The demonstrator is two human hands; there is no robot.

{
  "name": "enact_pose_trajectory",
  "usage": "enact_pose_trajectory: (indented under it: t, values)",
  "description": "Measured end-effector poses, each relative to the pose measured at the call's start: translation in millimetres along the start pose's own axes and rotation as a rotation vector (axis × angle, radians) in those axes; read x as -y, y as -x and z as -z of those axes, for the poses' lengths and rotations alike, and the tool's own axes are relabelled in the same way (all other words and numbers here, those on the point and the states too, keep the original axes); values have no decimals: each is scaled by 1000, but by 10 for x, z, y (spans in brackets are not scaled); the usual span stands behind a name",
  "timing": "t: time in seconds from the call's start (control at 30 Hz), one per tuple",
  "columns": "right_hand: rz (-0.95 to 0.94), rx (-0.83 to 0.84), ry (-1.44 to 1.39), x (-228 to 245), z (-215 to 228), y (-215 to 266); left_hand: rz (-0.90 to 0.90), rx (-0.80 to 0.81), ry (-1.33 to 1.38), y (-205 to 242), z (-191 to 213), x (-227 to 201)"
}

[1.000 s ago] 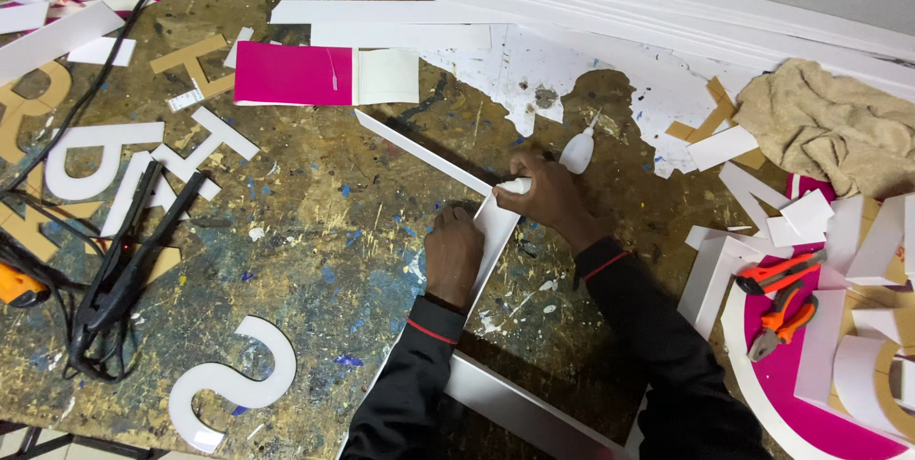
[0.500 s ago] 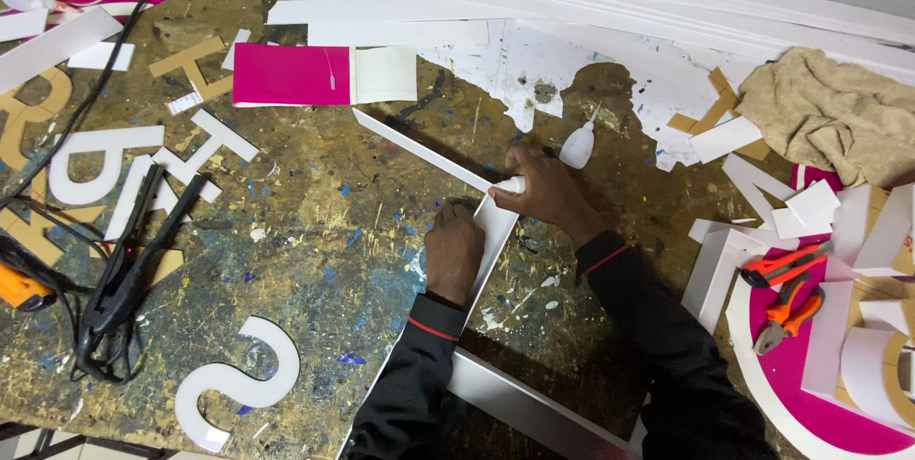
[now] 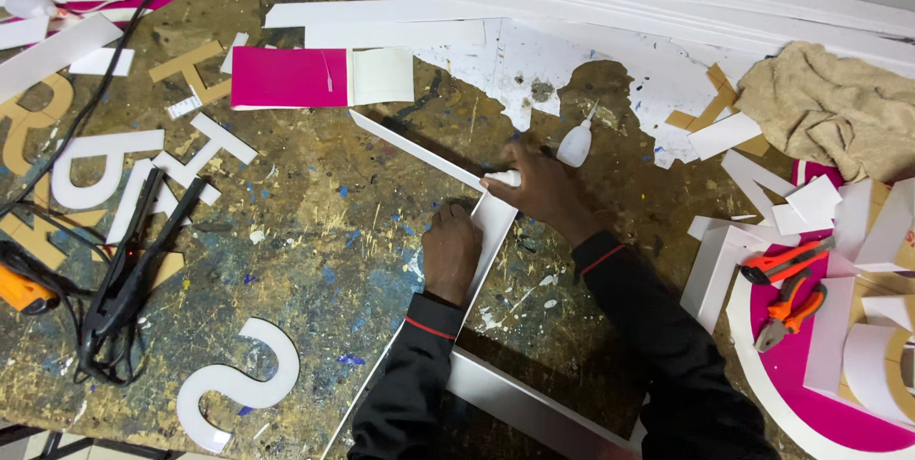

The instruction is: The person assembles white foam letter pieces on a cluttered workbench. They apply glue from a bottle to the edges of the pieces and press them together to form a larger letter structure. A hot glue gun is also used to secure the joints.

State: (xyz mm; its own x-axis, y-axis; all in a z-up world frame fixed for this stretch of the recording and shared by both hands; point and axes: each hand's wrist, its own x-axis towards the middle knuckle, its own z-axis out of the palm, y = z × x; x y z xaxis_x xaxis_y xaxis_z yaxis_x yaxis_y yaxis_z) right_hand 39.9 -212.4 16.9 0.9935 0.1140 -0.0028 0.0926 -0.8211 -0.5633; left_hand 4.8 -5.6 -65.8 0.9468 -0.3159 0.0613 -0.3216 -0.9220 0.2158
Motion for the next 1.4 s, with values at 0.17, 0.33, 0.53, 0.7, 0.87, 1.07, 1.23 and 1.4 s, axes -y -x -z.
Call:
enact_pose_trajectory:
  t: [0.17,0.33,0.53,0.7,0.87,1.07,1.23,1.4]
  values:
    - [-162,-133,-157,-688,-396,-150,11,69,30,-22,191,-29]
    - [-151,-199,-123,-73,111,34,23,31,6,9,88,-34]
    - [2,-219,-62,-215,-28,13,21,31,-16,-16,43,-28]
    - [-219,-49,-398,162,80,123,1,37,-57,21,166,-46]
    - [-190,-42,-426,-126,-300,77,22,88,8,-4,111,-26]
    - [-222,-11,-386,254,-64,191,30,49,-54,26,185,-72]
    - [-153,-103,-213,468,19,245,24,-3,-81,2,63,-48]
    - [-71,-175,-29,449,-148,247,41,-55,-54,9,49,-55]
